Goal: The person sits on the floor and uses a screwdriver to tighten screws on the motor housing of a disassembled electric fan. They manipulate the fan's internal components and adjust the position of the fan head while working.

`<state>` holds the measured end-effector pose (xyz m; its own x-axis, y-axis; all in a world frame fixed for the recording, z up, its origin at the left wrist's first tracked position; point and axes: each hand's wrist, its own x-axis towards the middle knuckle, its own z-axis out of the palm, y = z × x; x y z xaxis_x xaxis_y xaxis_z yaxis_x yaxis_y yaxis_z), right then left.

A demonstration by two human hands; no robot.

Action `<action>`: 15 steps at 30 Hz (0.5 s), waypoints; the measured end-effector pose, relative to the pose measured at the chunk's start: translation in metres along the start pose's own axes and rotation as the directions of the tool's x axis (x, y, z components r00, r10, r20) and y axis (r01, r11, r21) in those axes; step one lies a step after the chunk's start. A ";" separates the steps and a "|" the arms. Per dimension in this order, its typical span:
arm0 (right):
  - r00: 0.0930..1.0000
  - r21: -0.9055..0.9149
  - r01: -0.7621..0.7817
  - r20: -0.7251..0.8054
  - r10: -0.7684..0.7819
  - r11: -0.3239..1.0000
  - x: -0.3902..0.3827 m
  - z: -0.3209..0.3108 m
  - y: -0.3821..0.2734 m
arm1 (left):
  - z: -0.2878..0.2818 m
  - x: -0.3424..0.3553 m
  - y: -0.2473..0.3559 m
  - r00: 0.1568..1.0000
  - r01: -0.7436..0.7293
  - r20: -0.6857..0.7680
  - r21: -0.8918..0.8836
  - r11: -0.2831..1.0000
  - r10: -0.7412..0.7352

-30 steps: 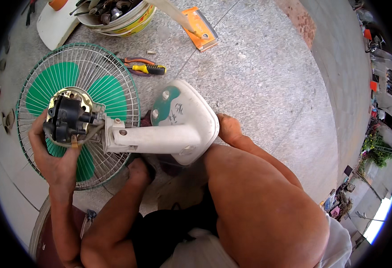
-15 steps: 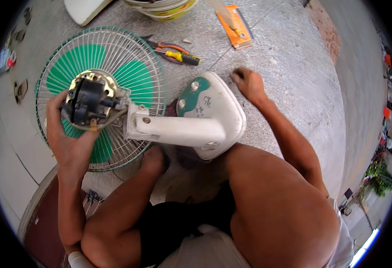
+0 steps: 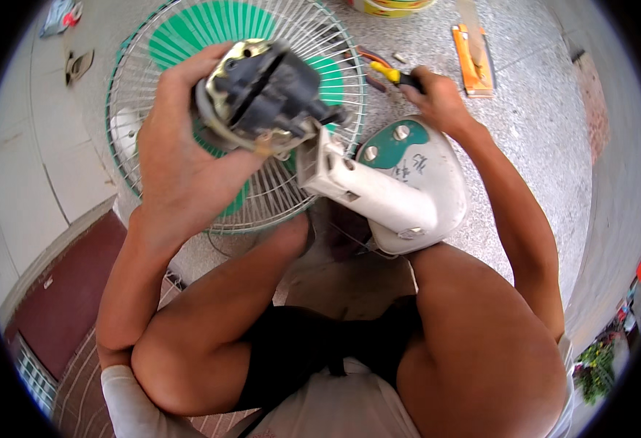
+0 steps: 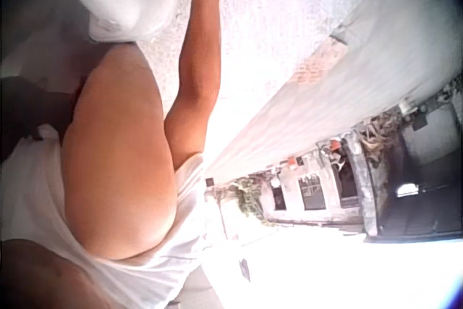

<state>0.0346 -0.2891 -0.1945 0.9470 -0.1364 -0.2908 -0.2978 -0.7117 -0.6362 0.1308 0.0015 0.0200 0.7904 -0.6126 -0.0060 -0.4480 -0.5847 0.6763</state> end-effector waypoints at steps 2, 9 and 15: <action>0.989 0.298 -0.114 -0.053 0.135 0.948 -0.021 -0.015 -0.006 | 0.000 -0.002 0.002 1.000 0.029 -0.011 0.028 0.999 -0.029; 0.688 0.710 0.000 -0.511 0.515 0.705 -0.103 -0.140 -0.022 | 0.001 -0.001 -0.003 0.999 -0.048 -0.019 0.030 0.998 0.049; 0.809 0.561 0.296 -0.577 0.109 0.773 -0.145 -0.212 -0.066 | 0.002 0.006 0.028 0.999 -0.047 0.016 0.126 0.991 0.045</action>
<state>-0.0577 -0.3686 0.0411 0.8031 -0.5860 0.1077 -0.0170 -0.2033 -0.9790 0.1225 -0.0198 0.0377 0.7627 -0.6467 0.0132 -0.5337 -0.6176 0.5777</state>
